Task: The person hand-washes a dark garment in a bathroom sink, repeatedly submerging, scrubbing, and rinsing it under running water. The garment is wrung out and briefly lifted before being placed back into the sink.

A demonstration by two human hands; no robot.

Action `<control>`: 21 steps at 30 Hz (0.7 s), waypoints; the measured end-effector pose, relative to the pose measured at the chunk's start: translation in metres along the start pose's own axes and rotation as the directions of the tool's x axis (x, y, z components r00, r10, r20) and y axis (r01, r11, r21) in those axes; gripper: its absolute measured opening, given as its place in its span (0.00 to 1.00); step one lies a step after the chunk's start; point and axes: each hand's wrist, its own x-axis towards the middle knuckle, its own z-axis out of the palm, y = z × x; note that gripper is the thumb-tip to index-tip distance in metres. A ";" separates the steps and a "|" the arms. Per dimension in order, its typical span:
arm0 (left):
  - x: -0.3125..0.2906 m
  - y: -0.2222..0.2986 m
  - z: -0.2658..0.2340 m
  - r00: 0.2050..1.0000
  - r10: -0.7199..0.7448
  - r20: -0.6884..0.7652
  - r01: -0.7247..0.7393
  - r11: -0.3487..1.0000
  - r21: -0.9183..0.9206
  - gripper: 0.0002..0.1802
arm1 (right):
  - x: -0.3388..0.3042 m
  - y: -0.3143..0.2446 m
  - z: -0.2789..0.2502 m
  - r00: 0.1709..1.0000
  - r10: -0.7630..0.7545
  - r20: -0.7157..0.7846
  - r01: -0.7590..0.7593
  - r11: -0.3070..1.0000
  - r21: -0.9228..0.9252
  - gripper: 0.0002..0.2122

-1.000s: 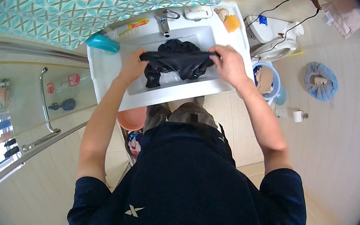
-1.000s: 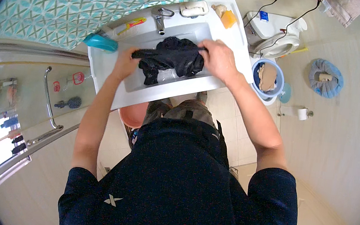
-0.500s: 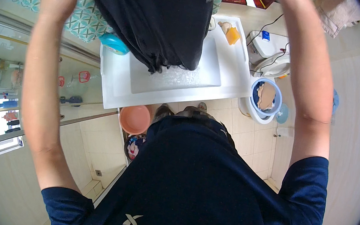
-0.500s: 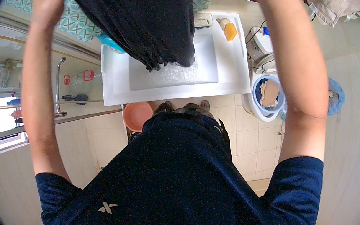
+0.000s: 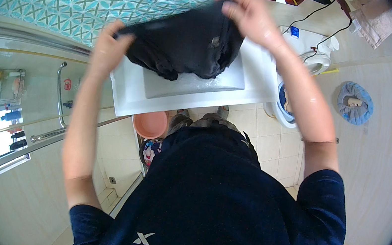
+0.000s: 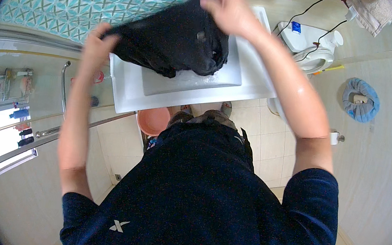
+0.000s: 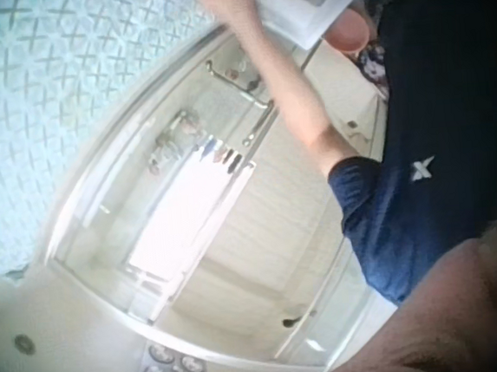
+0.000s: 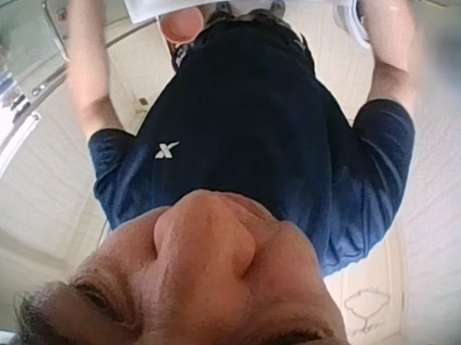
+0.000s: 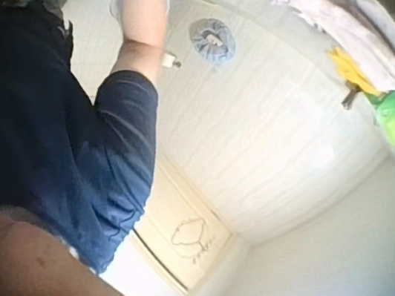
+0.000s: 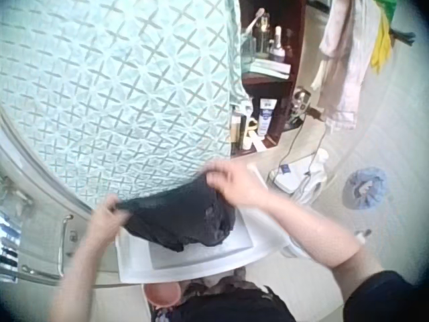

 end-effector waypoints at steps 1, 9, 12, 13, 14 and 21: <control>-0.004 -0.039 0.031 0.983 -0.118 0.140 0.116 0.993 0.027 0.15 | -0.025 0.036 0.026 0.979 0.182 0.094 -0.187 0.982 0.040 0.15; -0.109 -0.220 0.249 0.861 -0.368 0.350 0.193 0.875 0.445 0.20 | -0.192 0.183 0.211 0.633 0.725 0.272 -0.511 0.655 -0.556 0.16; -0.119 -0.199 0.237 0.881 -0.348 0.320 0.237 0.911 0.337 0.22 | -0.190 0.154 0.207 0.663 0.666 0.342 -0.494 0.732 -0.469 0.14; -0.110 -0.184 0.220 0.891 -0.351 0.287 0.262 0.915 0.306 0.21 | -0.175 0.141 0.195 0.727 0.590 0.351 -0.424 0.788 -0.445 0.11; -0.095 -0.163 0.199 0.911 -0.352 0.213 0.309 0.928 0.209 0.21 | -0.156 0.124 0.179 0.811 0.492 0.316 -0.360 0.846 -0.393 0.09; -0.004 0.078 -0.006 0.987 0.101 -0.126 -0.139 0.929 -0.344 0.25 | 0.018 -0.115 -0.002 0.999 0.030 0.014 -0.025 0.962 -0.273 0.18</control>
